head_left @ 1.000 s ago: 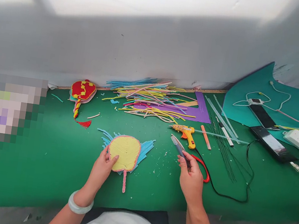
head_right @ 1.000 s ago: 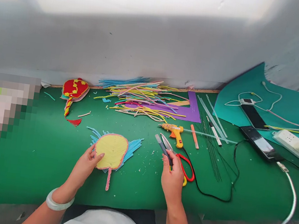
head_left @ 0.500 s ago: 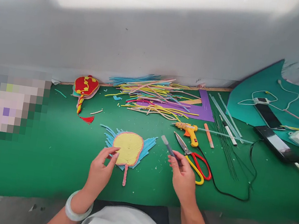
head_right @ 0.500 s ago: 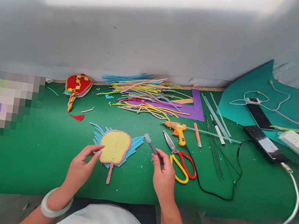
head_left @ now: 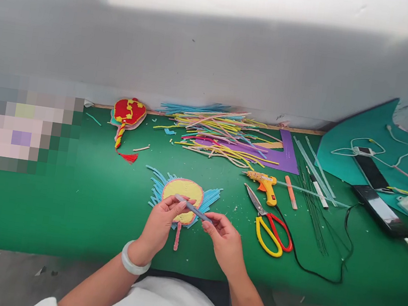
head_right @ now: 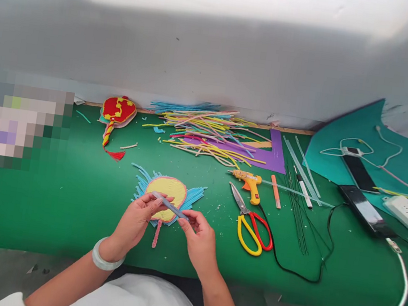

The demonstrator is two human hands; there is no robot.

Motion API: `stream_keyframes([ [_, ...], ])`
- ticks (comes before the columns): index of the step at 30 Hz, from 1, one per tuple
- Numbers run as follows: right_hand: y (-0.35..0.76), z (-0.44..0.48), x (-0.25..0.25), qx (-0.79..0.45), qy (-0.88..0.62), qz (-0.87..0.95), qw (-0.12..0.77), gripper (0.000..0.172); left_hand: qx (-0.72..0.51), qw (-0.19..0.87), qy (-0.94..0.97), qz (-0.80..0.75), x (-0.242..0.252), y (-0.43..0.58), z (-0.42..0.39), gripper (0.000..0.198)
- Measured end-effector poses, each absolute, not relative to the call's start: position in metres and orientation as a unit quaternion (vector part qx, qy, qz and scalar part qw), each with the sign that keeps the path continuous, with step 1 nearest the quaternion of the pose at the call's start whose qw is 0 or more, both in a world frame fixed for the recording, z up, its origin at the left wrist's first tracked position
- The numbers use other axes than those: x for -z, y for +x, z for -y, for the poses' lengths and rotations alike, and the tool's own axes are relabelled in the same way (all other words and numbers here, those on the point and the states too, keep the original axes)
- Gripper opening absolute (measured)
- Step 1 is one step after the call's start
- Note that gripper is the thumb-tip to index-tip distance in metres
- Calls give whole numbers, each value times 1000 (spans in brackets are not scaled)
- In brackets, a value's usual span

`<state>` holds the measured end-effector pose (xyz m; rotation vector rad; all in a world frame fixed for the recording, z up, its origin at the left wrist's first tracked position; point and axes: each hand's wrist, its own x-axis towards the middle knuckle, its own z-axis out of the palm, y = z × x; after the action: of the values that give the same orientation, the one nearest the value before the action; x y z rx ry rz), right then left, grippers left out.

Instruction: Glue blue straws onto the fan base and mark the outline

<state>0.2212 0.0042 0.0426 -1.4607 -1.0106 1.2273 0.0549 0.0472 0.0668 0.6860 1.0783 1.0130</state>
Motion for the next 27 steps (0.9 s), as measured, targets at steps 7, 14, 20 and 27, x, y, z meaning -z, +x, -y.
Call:
stream_keyframes([
  [7,248,-42,-67,-435,-614,457,475,39,-513,693,219,-456,-67,40,-49,34],
  [14,269,-89,-72,-107,-658,632,395,39,-507,695,237,-451,-79,32,-43,44],
  [20,226,-40,-65,-410,-519,652,371,43,-518,675,266,-453,-80,34,-40,42],
  [27,196,-14,-67,-435,-536,601,402,36,-533,657,303,-437,-78,39,-37,38],
])
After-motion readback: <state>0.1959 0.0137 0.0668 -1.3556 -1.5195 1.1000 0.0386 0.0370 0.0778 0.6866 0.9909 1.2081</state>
